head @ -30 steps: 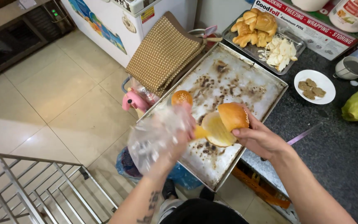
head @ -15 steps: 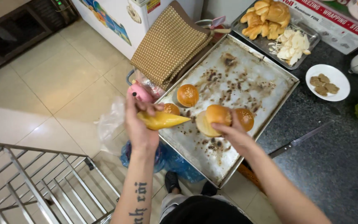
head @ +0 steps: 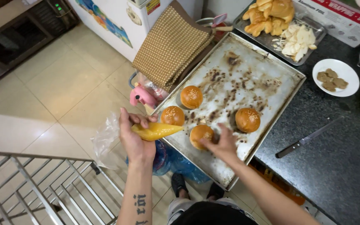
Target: Assembling burgers by applying sauce to buns and adding lettuce.
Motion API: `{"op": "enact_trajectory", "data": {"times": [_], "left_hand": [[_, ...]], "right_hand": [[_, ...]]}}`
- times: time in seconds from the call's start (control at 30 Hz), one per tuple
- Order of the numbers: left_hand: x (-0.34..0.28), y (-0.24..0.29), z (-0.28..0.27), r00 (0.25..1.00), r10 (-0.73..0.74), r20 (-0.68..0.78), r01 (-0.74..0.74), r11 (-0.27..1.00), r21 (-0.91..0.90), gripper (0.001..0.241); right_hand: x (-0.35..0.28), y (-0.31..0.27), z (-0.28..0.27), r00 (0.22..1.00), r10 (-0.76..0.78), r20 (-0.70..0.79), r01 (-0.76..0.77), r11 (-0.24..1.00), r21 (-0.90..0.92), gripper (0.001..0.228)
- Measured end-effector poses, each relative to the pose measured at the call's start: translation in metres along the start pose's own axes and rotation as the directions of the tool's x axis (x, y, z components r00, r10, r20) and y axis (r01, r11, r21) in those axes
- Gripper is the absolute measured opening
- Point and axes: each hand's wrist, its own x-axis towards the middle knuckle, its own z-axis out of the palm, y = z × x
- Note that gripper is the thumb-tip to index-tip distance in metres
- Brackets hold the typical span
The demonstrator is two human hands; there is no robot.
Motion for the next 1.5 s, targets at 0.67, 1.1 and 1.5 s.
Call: {"op": "enact_trajectory", "data": {"times": [0.67, 1.1, 1.5], "left_hand": [[-0.031, 0.003, 0.053, 0.993, 0.004, 0.116, -0.007, 1.0, 0.022, 0.05], [-0.052, -0.026, 0.102, 0.888, 0.038, 0.457, -0.078, 0.994, 0.07, 0.053], [-0.055, -0.06, 0.097, 0.804, -0.055, 0.592, -0.119, 0.961, 0.251, 0.06]], "right_hand": [[0.033, -0.013, -0.12, 0.983, 0.182, -0.016, -0.163, 0.916, 0.366, 0.113], [-0.011, -0.023, -0.157, 0.952, -0.112, 0.286, -0.149, 0.644, 0.75, 0.082], [-0.049, -0.071, -0.178, 0.931, -0.229, 0.284, -0.076, 0.64, 0.765, 0.085]]}}
